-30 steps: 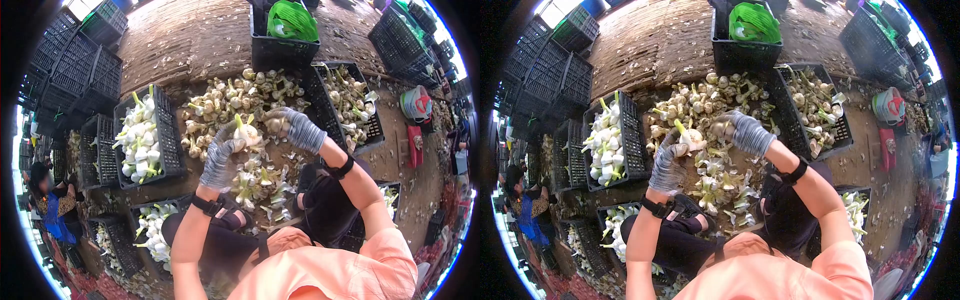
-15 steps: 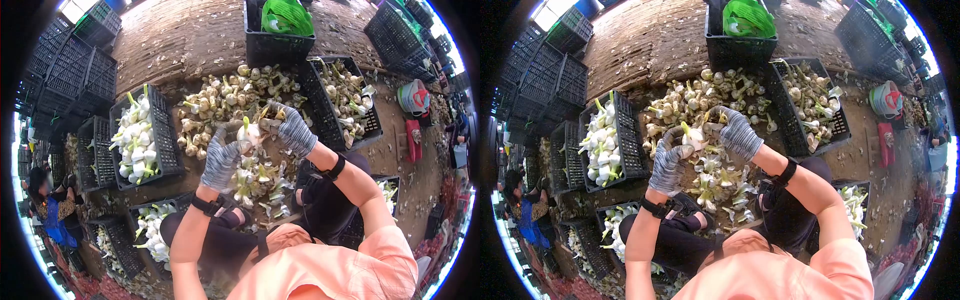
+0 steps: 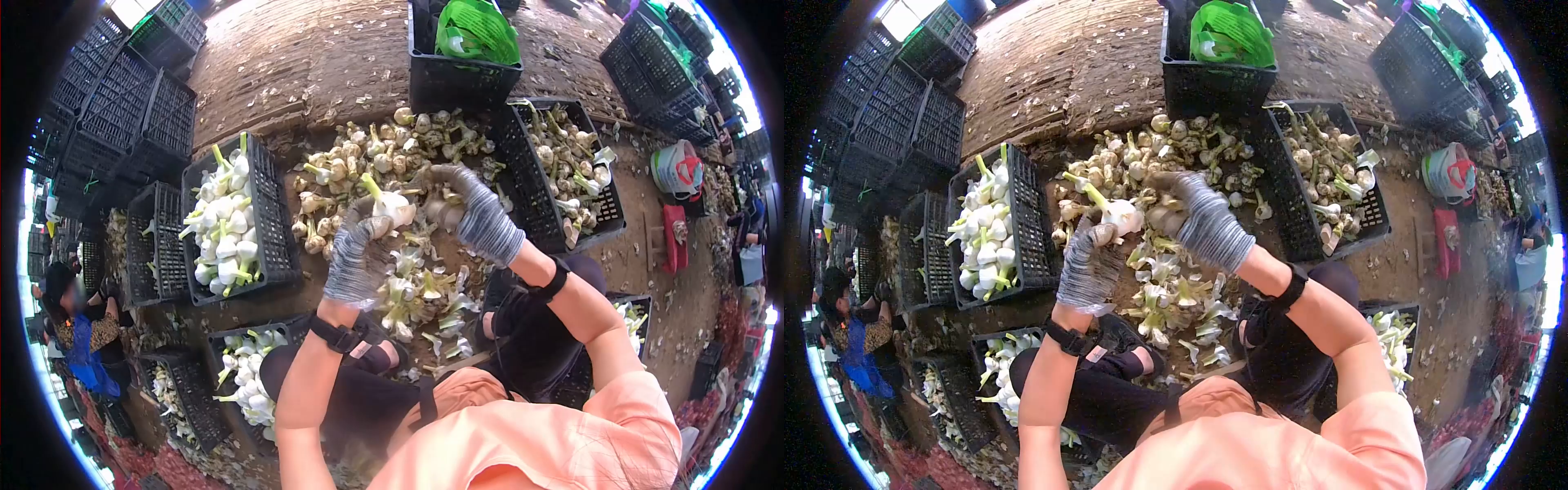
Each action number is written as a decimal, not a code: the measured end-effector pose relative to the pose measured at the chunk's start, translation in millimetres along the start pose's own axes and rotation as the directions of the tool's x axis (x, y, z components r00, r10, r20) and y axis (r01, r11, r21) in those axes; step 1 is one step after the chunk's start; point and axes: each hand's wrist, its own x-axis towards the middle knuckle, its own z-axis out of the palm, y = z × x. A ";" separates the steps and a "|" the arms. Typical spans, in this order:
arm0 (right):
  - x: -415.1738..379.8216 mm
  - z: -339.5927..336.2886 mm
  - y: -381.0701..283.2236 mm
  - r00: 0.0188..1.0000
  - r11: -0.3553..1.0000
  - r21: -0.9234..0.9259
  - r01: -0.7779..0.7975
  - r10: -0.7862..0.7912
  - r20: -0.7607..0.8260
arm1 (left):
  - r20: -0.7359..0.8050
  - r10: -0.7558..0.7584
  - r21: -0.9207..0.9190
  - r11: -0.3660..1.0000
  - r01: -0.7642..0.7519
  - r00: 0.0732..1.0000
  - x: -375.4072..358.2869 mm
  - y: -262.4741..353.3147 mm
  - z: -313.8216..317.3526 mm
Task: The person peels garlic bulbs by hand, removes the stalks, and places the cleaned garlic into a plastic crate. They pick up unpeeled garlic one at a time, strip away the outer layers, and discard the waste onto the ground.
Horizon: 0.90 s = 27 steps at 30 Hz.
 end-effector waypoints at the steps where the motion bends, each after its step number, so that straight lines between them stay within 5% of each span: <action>1: 0.1 1.9 -9.3 0.998 0.959 0.284 -0.019 0.002 0.060 | -0.039 0.021 0.065 0.998 -0.019 0.999 -0.5 -1.1 0.8; 3: -2.5 11.9 -7.5 0.998 0.994 0.097 0.059 -0.062 0.025 | -0.040 0.031 0.129 0.991 -0.025 0.999 0.0 -4.3 -1.8; 5: 0.3 0.7 -10.5 0.996 0.969 0.246 -0.030 0.008 0.092 | -0.034 0.035 0.197 0.980 -0.027 0.999 0.9 -4.3 -2.0; 7: 8.9 -0.1 13.7 0.996 0.965 0.261 0.014 0.009 -0.087 | 0.012 0.011 0.121 0.993 -0.012 1.000 0.2 1.3 0.5; 9: 14.9 -15.8 15.4 0.965 0.967 -0.038 -0.252 0.248 -0.086 | 0.013 0.000 0.116 0.993 -0.001 1.000 -4.5 2.9 4.5; 11: 12.2 -15.6 26.6 0.980 0.981 -0.053 -0.188 0.184 -0.072 | -0.022 -0.008 0.007 1.000 0.008 1.000 -4.0 1.1 5.8; 13: 6.3 -12.4 23.7 0.949 0.926 0.208 -0.315 0.308 0.064 | 0.056 -0.064 0.014 0.998 0.063 0.996 0.0 3.6 -3.4; 15: 6.5 -5.8 20.7 0.961 0.940 0.209 -0.268 0.245 0.130 | 0.135 -0.136 0.034 0.991 0.132 0.982 0.1 4.3 -4.0; 17: 2.5 2.3 21.5 0.979 0.888 0.444 -0.122 0.036 0.198 | 0.142 -0.145 0.049 0.989 0.140 0.979 -0.7 5.8 4.0; 18: 13.9 2.0 25.3 0.896 0.906 0.180 0.383 -0.412 0.165 | 0.064 -0.045 0.074 0.996 0.040 0.997 -3.6 2.3 10.5; 19: 10.1 1.8 23.4 0.895 0.905 0.182 0.385 -0.414 0.165 | 0.063 -0.043 0.075 0.996 0.038 0.997 -2.1 -1.1 9.2; 20: 8.3 -2.6 0.3 0.976 0.871 0.472 -0.133 0.031 0.218 | 0.009 0.078 0.191 0.979 -0.078 0.997 0.2 -5.5 4.7; 21: 7.3 -4.6 -12.0 0.816 0.507 0.642 -0.574 0.421 0.396 | -0.030 0.201 0.309 0.933 -0.182 0.979 1.1 -6.7 3.1; 23: 4.6 0.8 -7.1 0.849 0.554 0.647 -0.524 0.397 0.348 | -0.014 0.178 0.321 0.933 -0.164 0.984 -1.8 -5.8 1.8; 25: -2.7 7.3 -8.9 0.976 0.892 0.398 -0.213 0.212 0.047 | 0.047 0.277 0.458 0.848 -0.267 0.960 -2.6 -9.2 -0.1; 27: -7.1 13.9 -5.8 0.985 0.935 0.321 -0.148 0.170 -0.040 | 0.041 0.291 0.439 0.854 -0.279 0.956 -3.9 -7.8 7.0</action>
